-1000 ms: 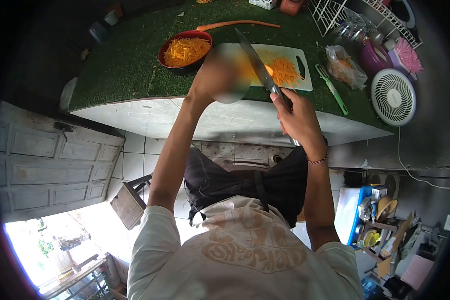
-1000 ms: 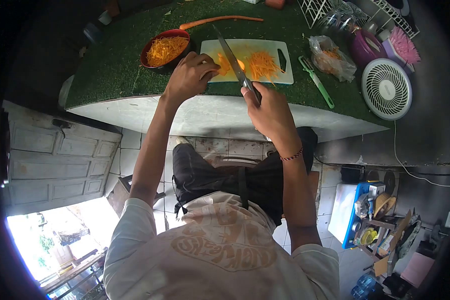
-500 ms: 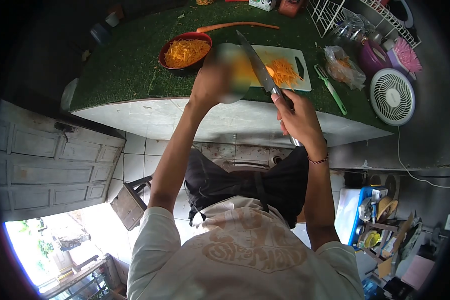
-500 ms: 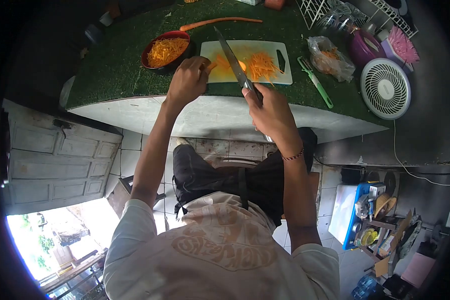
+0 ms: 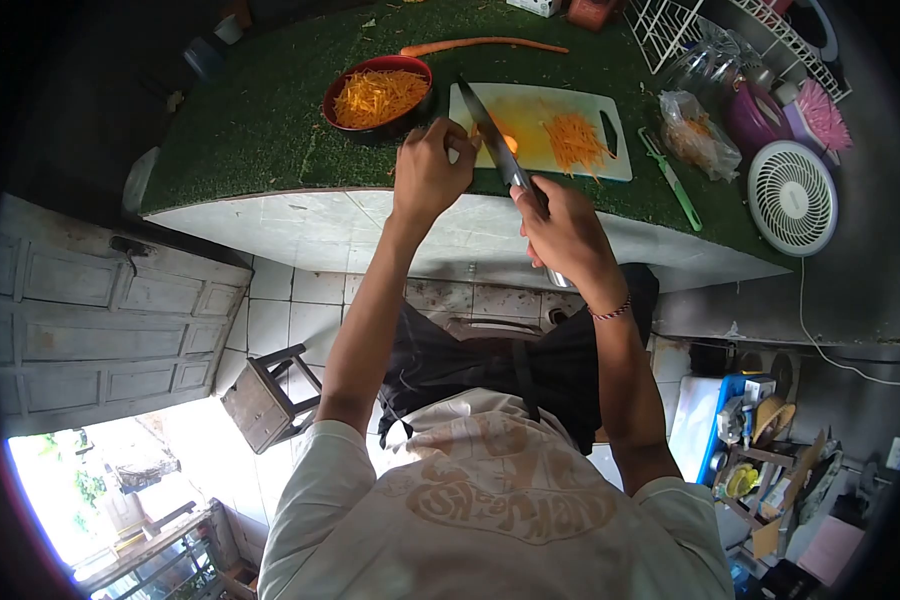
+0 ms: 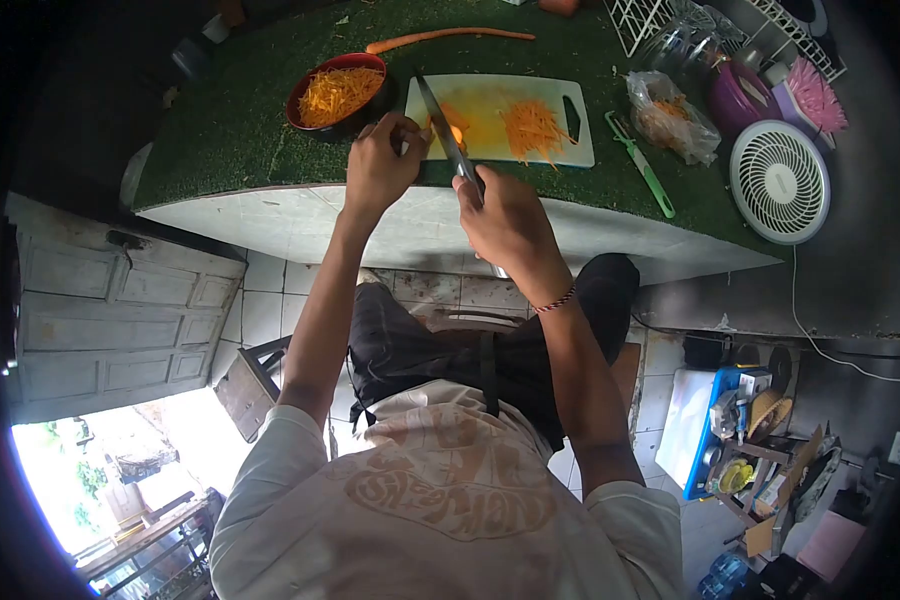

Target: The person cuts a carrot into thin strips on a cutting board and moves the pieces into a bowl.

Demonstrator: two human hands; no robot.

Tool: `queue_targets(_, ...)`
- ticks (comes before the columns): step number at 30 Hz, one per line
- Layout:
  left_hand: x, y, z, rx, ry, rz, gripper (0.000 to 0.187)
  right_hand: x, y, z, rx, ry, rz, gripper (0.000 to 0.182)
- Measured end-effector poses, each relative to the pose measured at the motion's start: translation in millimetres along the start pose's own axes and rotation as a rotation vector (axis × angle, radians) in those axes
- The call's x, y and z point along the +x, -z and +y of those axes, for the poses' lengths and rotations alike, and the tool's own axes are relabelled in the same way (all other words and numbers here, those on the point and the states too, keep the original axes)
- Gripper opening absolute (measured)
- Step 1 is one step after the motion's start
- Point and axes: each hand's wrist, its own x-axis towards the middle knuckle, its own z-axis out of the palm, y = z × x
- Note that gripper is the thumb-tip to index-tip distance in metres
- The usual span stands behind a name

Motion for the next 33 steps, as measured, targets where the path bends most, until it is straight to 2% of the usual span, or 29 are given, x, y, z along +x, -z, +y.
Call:
queue_targets(2,-0.8,5.5,-4.1,0.003,-0.009,-0.037,0.016,3.5,-1.8,3.8,-0.015,0.038,0.02,0.031)
queue_targets(5,-0.8,10.2,-9.8,-0.074,-0.129,-0.041,0.021,9.4,-7.5,11.1,-0.022,0.093,0.043,0.03)
queue_targets(8,-0.8,15.8,-11.1,-0.074,-0.165,-0.086,0.024,9.8,-9.5,7.1,0.02,0.082,0.042,0.03)
queue_targets(11,-1.9,20.3,-6.2,-0.107,-0.107,-0.099,0.025,15.6,-13.4,15.1,0.013,0.131,0.07,0.03)
queue_targets(13,-1.6,17.6,-9.4,-0.122,-0.16,-0.05,0.026,16.8,-13.8,17.2,0.011,0.166,0.088,0.031)
queue_targets(16,-1.2,15.0,-16.6,-0.1,-0.192,-0.044,0.025,11.5,-9.2,4.2,0.079,0.039,0.035,0.032)
queue_targets(20,-1.7,11.2,-21.0,-0.076,-0.225,-0.018,0.02,11.7,-11.4,1.9,0.105,0.047,0.036,0.033)
queue_targets(28,-3.6,10.8,-17.0,-0.036,-0.178,0.001,0.016,12.1,-15.7,0.6,0.102,0.027,0.034,0.032)
queue_targets(33,-6.2,9.5,-15.6,0.005,-0.136,-0.01,0.015,18.0,-32.4,19.0,-0.017,0.167,0.16,0.031)
